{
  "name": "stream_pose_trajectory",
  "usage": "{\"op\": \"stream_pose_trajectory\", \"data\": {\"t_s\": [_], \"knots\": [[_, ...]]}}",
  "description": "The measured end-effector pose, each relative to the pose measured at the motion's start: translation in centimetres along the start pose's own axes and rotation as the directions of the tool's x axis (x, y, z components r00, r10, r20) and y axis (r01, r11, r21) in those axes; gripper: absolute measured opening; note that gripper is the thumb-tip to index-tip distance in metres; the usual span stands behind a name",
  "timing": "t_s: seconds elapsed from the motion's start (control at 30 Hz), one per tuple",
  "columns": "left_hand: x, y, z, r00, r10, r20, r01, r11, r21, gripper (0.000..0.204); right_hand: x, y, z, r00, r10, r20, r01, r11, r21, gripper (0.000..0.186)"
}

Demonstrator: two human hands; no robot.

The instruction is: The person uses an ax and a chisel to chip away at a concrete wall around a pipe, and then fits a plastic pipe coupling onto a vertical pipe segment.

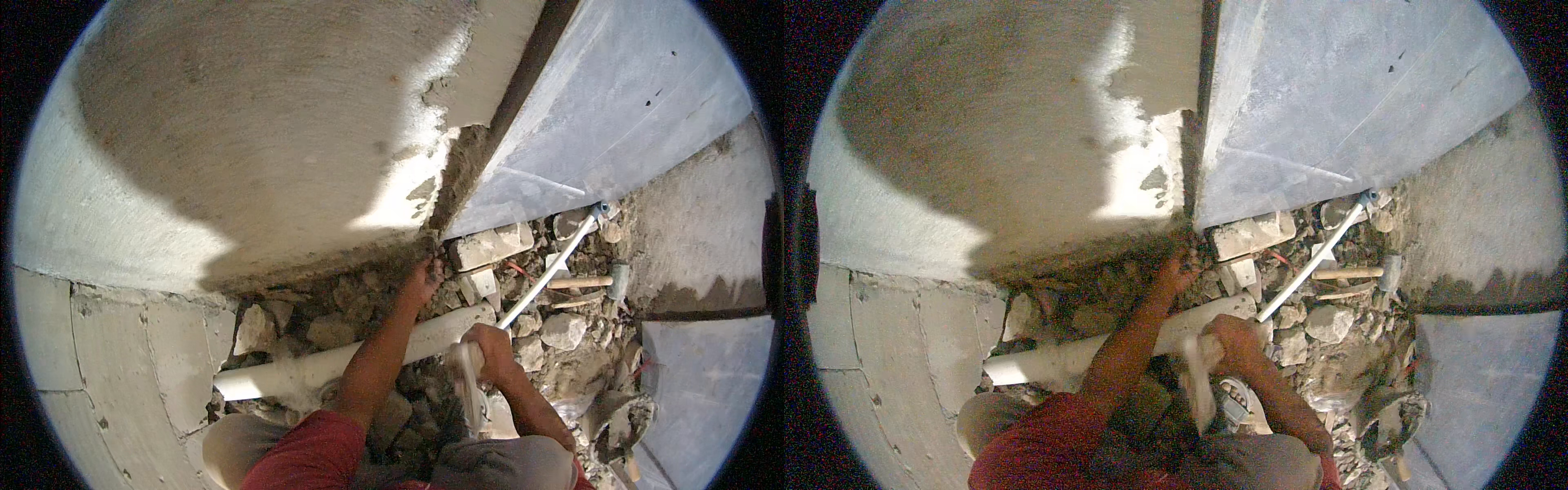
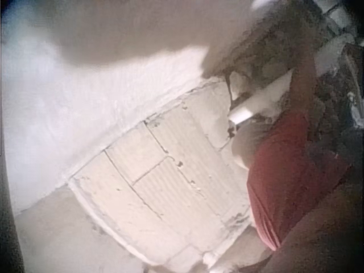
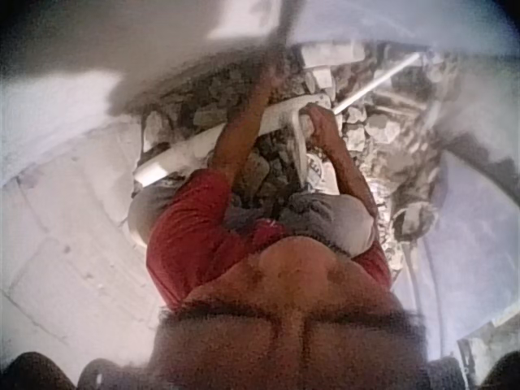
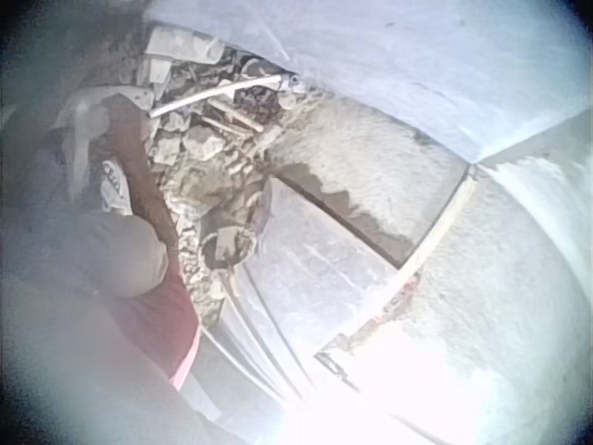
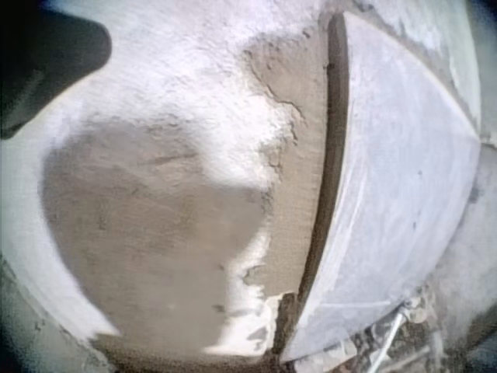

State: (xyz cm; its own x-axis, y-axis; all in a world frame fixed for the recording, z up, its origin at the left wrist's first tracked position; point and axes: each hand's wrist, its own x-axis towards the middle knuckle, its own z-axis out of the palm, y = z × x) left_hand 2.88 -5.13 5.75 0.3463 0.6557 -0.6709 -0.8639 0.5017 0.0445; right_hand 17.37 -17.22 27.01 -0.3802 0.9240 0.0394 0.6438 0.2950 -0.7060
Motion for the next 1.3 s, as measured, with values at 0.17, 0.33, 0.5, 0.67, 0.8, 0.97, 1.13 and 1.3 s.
{"op": "stream_pose_trajectory", "data": {"t_s": [0.17,0.33,0.5,0.67,0.8,0.97,1.13,1.3], "knots": [[2.8,2.6,-3.1,0.948,-0.076,0.308,0.037,0.99,0.133,0.021,0.8,8.0,5.2,0.969,-0.238,0.072,0.249,0.937,-0.246,0.035],[0.0,-0.3,2.9,0.977,0.065,-0.201,-0.039,0.991,0.127,0.024,2.0,7.7,3.1,0.861,0.5,0.086,-0.471,0.851,-0.231,0.039],[-0.1,1.5,0.2,0.991,0.129,-0.04,-0.115,0.963,0.245,0.023,2.6,-0.4,0.2,0.913,-0.065,0.402,0.123,0.985,-0.119,0.038],[3.3,1.4,0.3,0.989,0.104,0.108,-0.145,0.851,0.505,0.021,3.5,8.2,4.0,0.852,0.493,0.177,-0.426,0.849,-0.314,0.029],[2.6,2.4,-1.5,0.992,0.04,0.121,-0.097,0.856,0.507,0.013,1.7,2.5,3.5,0.968,0.149,0.2,-0.116,0.98,-0.164,0.032],[1.9,-0.8,1.8,0.982,0.184,0.032,-0.175,0.852,0.492,0.016,2.4,7.0,4.1,0.902,0.068,0.426,0.072,0.95,-0.305,0.028],[2.0,2.3,0.1,0.967,0.252,0.034,-0.208,0.705,0.679,0.021,3.5,2.7,2.8,0.887,0.392,0.244,-0.343,0.913,-0.22,0.038],[0.8,0.7,1.2,0.984,0.175,0.026,-0.146,0.719,0.68,0.023,2.4,4.7,2.6,0.903,0.025,0.429,0.075,0.974,-0.215,0.039]]}}
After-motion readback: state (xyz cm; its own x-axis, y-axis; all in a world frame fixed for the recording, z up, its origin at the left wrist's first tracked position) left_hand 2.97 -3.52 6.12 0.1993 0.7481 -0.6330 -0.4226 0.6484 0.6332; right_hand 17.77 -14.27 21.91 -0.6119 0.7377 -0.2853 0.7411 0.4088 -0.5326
